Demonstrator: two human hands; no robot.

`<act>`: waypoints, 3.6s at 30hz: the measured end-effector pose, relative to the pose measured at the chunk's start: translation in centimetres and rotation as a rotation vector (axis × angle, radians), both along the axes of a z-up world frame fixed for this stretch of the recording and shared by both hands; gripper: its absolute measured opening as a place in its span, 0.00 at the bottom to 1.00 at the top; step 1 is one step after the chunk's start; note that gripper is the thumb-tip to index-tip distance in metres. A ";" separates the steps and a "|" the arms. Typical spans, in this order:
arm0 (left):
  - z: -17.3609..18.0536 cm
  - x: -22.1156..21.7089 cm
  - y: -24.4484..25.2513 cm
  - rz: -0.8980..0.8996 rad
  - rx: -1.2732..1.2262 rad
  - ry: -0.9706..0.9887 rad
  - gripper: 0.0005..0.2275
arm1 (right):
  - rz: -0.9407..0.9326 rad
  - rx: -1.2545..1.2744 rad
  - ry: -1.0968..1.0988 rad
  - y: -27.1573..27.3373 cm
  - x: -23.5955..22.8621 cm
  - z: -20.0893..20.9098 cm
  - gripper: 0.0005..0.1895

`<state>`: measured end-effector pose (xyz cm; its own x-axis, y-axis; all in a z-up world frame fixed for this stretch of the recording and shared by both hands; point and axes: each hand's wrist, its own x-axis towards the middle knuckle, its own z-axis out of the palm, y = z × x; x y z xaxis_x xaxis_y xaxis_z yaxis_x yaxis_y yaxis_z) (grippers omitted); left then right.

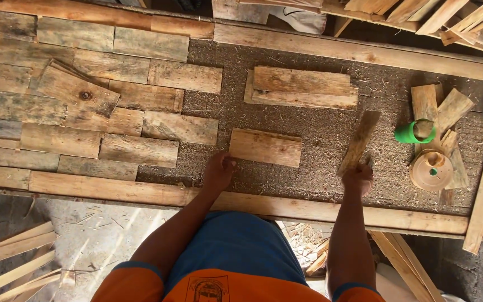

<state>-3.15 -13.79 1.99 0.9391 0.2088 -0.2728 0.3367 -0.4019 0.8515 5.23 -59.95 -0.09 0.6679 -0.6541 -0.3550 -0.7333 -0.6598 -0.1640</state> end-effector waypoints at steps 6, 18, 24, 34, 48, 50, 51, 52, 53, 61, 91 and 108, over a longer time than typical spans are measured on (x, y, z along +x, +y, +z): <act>1.0 1.9 0.0 0.021 0.081 -0.051 0.16 | 0.018 0.379 -0.514 3.6 -3.1 -1.6 0.10; -0.4 2.8 -0.8 0.012 0.160 0.087 0.19 | 0.523 0.464 -0.641 13.5 -4.8 -1.1 0.06; -0.2 1.0 -0.2 -0.013 0.192 0.088 0.18 | 0.537 0.359 -0.429 13.8 -7.2 1.1 0.09; 0.2 -1.6 0.8 0.047 0.057 0.155 0.18 | 0.418 0.605 -0.172 13.9 -7.9 5.2 0.07; -5.0 0.2 0.3 0.208 -0.461 0.354 0.09 | 0.642 -0.028 -0.459 13.4 3.7 4.8 0.17; -4.3 0.5 0.8 0.214 -0.479 0.348 0.08 | 0.580 0.042 -0.420 12.8 1.9 4.3 0.15; -4.0 0.7 1.0 0.221 -0.497 0.340 0.08 | 0.519 0.113 -0.384 12.4 1.0 4.0 0.13; -4.3 1.1 1.1 0.218 -0.497 0.344 0.08 | 0.516 0.112 -0.381 12.5 -0.1 3.7 0.13; -4.7 1.5 1.1 0.219 -0.510 0.334 0.07 | 0.476 0.237 -0.297 12.6 -1.3 3.5 0.15; -3.1 5.7 -0.7 0.038 -0.465 0.325 0.07 | -0.135 1.096 -0.350 12.6 -9.2 1.6 0.16; -4.0 13.5 -2.3 -0.541 0.745 -0.336 0.19 | -0.305 1.013 -0.573 8.3 -4.8 2.3 0.17; -4.4 13.3 -2.5 0.265 0.035 0.089 0.29 | 0.021 0.789 -0.411 15.8 7.2 1.4 0.20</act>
<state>10.15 -16.32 -2.44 0.8229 0.4550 -0.3404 0.5073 -0.3184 0.8008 12.43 -44.13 1.33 0.8509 -0.3067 -0.4264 -0.5052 -0.2557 -0.8242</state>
